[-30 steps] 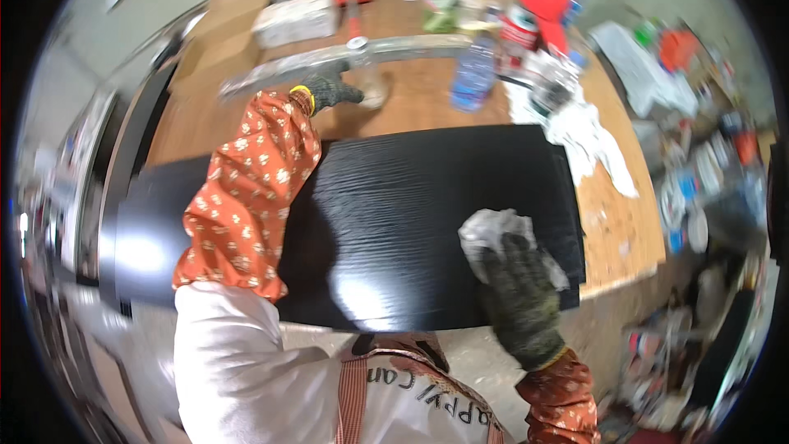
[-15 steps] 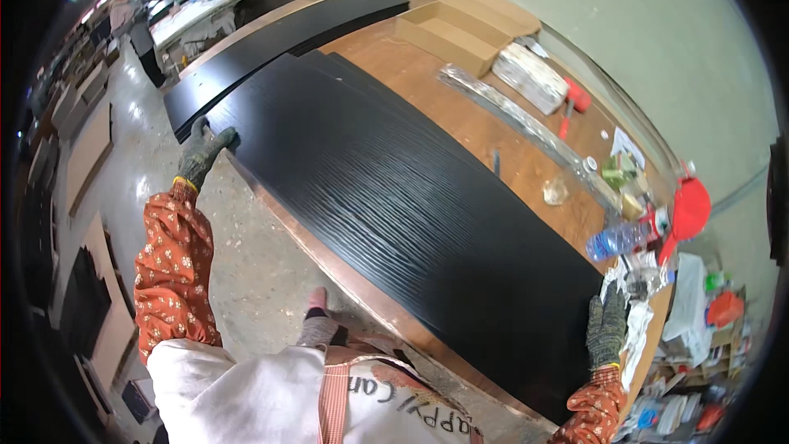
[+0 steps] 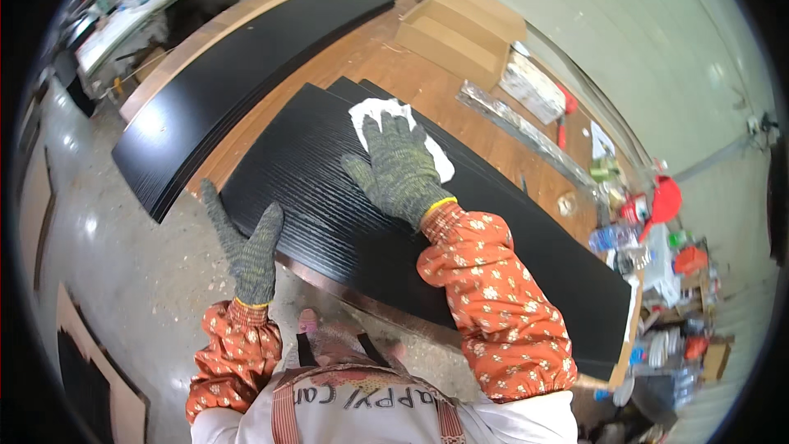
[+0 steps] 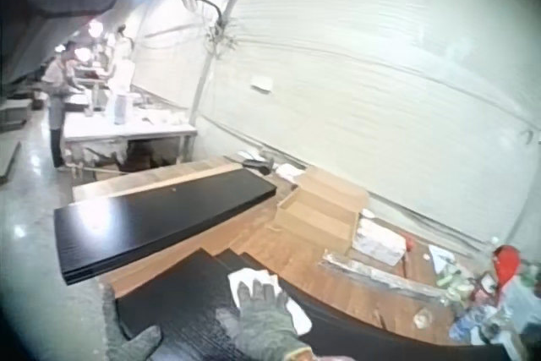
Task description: Cleaning and polishing black wood furniture panels using a rag and a sponge with liquid.
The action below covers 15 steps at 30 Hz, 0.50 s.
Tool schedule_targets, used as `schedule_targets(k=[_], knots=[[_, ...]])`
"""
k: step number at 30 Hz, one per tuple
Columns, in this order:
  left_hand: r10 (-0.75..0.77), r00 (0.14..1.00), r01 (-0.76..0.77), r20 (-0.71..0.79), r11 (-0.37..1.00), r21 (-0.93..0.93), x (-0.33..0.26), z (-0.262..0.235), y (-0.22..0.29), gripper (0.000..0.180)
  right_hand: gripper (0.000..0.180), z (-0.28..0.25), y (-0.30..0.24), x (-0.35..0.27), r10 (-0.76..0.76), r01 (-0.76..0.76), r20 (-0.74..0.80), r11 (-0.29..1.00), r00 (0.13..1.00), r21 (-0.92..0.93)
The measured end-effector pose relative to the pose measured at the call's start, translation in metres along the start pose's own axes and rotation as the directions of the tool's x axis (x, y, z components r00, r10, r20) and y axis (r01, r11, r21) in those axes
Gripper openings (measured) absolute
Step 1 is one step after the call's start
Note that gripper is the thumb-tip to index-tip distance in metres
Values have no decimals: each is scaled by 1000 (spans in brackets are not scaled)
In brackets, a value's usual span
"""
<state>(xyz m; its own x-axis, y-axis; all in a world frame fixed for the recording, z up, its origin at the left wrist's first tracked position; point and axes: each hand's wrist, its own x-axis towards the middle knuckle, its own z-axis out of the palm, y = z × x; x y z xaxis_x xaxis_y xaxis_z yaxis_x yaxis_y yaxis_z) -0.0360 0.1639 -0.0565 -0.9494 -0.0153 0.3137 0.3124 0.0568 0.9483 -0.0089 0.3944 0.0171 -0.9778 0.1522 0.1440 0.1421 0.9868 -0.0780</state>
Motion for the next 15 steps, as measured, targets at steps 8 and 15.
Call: schedule_targets(k=[8,15], knots=[[-189,981,172,-44,954,-247,11,-19,-8,77,51,-35,229,-280,444,-483,-258,868,858,-111],[-439,799,601,410,577,-553,0,-18,12,40,57,-12,108,-126,202,-209,-55,926,978,-314]])
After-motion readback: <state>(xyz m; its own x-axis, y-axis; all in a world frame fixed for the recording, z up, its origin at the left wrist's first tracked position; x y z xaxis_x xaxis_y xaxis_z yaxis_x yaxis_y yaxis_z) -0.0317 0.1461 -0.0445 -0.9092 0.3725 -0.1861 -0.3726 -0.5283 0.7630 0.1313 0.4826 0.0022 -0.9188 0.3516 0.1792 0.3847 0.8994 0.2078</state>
